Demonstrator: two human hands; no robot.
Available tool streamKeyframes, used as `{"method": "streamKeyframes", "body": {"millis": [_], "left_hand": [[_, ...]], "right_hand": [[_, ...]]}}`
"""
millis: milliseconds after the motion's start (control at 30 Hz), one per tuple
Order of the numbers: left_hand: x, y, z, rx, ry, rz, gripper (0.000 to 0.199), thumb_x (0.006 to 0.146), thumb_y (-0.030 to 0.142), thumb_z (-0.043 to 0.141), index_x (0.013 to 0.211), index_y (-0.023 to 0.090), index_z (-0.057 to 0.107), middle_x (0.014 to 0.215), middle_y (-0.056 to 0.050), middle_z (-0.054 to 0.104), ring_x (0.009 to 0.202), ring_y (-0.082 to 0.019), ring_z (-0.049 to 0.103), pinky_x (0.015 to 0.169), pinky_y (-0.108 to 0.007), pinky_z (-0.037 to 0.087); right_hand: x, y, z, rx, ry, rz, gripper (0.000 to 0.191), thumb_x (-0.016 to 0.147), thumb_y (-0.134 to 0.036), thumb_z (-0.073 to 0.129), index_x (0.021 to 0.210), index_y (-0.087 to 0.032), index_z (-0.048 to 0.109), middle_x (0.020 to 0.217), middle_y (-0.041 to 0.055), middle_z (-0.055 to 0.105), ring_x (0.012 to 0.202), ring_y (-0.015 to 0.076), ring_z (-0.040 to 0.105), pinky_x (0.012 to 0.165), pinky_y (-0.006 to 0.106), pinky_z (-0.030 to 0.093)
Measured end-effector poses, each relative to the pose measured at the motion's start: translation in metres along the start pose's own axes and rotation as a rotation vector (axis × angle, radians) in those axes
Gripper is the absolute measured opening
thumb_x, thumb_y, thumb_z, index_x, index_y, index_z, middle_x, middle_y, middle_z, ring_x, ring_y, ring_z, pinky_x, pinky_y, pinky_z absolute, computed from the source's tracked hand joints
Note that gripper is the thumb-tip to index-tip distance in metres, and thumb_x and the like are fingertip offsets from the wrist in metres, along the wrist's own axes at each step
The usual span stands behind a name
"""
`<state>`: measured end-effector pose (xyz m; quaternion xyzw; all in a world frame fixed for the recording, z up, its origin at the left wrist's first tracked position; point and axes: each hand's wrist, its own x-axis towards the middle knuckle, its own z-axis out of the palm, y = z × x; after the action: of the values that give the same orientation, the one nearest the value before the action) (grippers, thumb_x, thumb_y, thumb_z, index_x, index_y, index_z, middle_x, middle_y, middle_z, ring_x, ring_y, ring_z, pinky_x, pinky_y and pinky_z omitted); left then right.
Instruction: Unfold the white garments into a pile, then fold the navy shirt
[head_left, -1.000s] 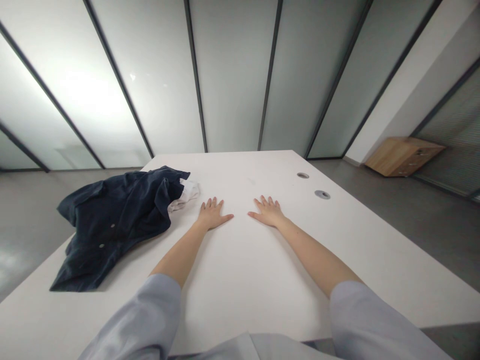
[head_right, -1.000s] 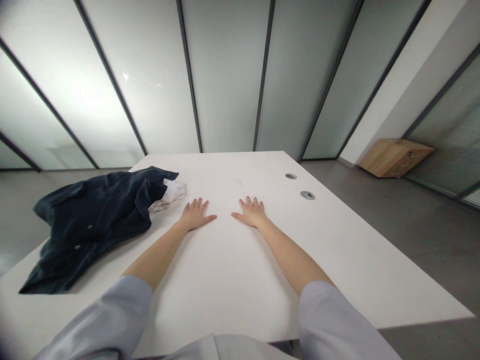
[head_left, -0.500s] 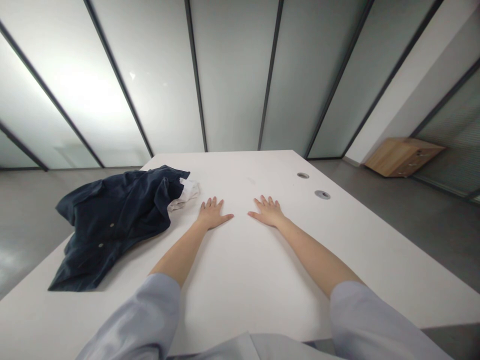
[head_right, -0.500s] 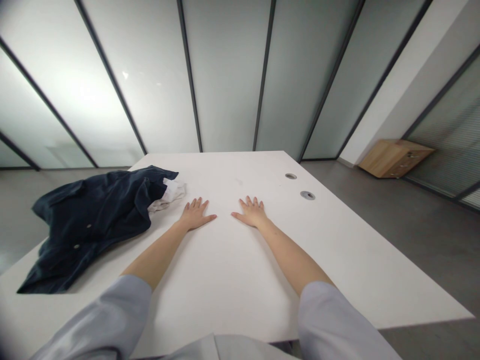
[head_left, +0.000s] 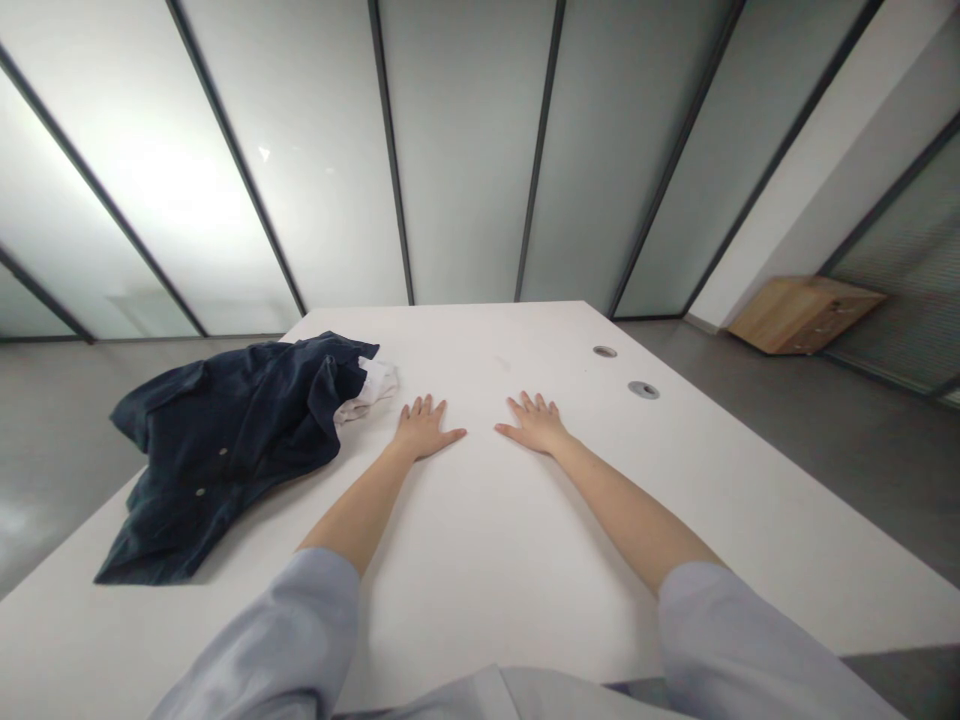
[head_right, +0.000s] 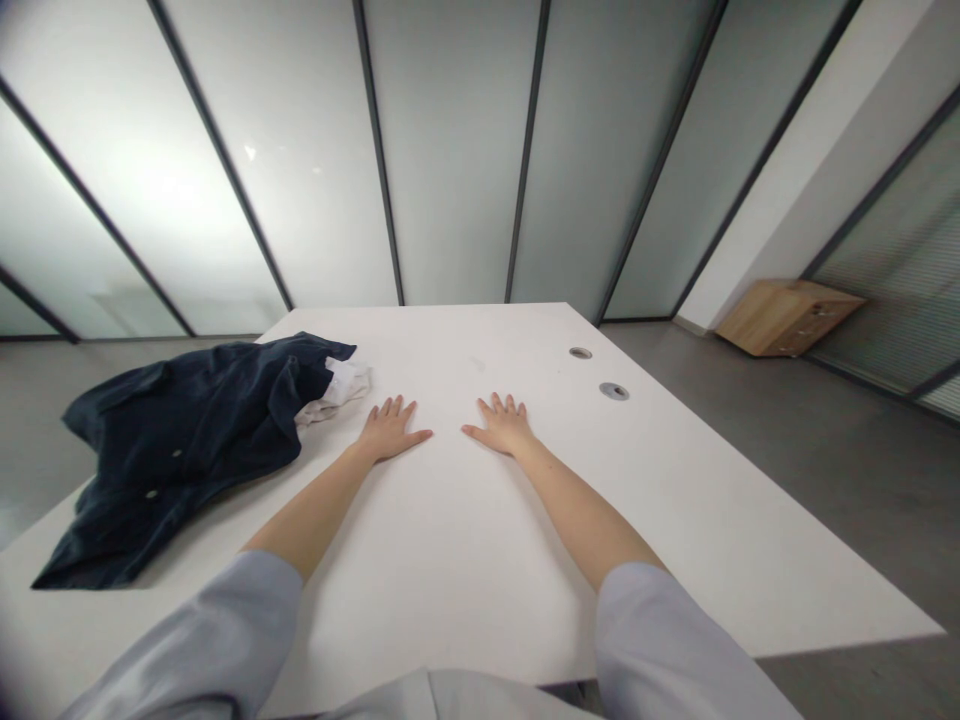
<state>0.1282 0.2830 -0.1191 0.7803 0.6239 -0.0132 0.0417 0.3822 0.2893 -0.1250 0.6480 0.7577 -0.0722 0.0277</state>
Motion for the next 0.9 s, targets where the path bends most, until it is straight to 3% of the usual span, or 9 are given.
{"method": "streamKeyframes", "body": {"millis": [900], "left_hand": [[-0.001,0.0004,-0.0005,-0.009,0.008,0.005,0.099,0.076,0.084,0.022,0.15,0.019,0.025,0.157,-0.016,0.016,0.144,-0.036,0.014,0.113,-0.052,0.015]], "right_hand": [[-0.0004,0.0005,0.0,-0.002,-0.006,0.002,0.093,0.078,-0.083,0.021,0.152,-0.026,0.017,0.159,0.0105,0.009,0.142,0.0401,0.007,0.111,0.058,0.008]]}}
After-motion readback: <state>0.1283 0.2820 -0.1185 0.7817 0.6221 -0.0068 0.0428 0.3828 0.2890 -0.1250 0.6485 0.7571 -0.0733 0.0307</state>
